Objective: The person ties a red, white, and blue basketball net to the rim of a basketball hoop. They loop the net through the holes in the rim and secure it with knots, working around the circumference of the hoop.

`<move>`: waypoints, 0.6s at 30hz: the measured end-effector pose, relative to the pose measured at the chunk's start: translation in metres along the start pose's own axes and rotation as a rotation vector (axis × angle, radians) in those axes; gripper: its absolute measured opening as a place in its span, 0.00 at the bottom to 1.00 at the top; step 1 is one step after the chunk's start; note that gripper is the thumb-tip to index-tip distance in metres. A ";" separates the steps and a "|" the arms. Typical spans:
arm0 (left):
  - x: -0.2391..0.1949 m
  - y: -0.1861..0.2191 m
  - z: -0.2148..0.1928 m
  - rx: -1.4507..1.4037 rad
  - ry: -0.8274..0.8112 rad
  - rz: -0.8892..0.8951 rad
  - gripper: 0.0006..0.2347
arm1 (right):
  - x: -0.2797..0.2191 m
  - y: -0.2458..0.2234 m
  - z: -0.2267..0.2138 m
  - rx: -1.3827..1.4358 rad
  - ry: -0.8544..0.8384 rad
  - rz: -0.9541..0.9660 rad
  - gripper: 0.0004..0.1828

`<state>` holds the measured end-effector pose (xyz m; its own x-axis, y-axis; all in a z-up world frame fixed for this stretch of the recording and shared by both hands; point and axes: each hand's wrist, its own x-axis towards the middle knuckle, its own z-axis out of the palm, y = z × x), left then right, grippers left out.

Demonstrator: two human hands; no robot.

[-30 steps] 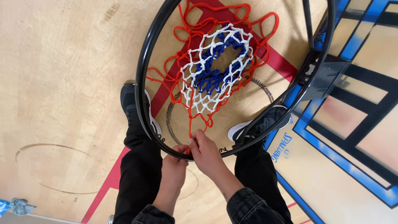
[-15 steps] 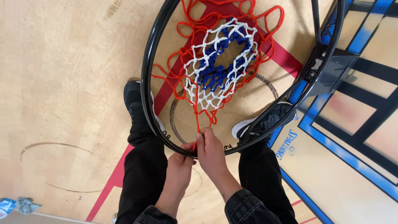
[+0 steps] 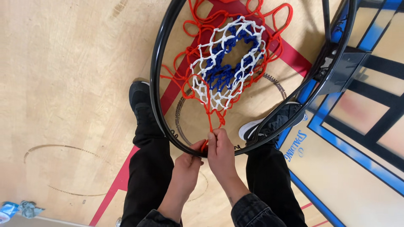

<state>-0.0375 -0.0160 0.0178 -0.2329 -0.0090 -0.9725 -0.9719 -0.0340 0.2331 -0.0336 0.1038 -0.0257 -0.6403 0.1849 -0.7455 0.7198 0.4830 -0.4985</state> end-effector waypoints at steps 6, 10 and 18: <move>-0.005 0.011 -0.005 0.128 -0.030 0.024 0.21 | -0.003 -0.001 0.003 0.032 0.022 0.059 0.14; -0.003 -0.003 -0.008 0.231 0.022 0.141 0.19 | -0.005 0.004 0.004 0.035 0.100 -0.019 0.13; -0.010 0.003 -0.009 0.387 0.128 0.154 0.15 | -0.011 0.000 0.004 0.059 0.140 -0.025 0.13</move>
<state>-0.0373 -0.0247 0.0285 -0.3938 -0.1093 -0.9127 -0.8734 0.3539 0.3345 -0.0260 0.0986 -0.0191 -0.6865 0.2931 -0.6655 0.7149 0.4390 -0.5442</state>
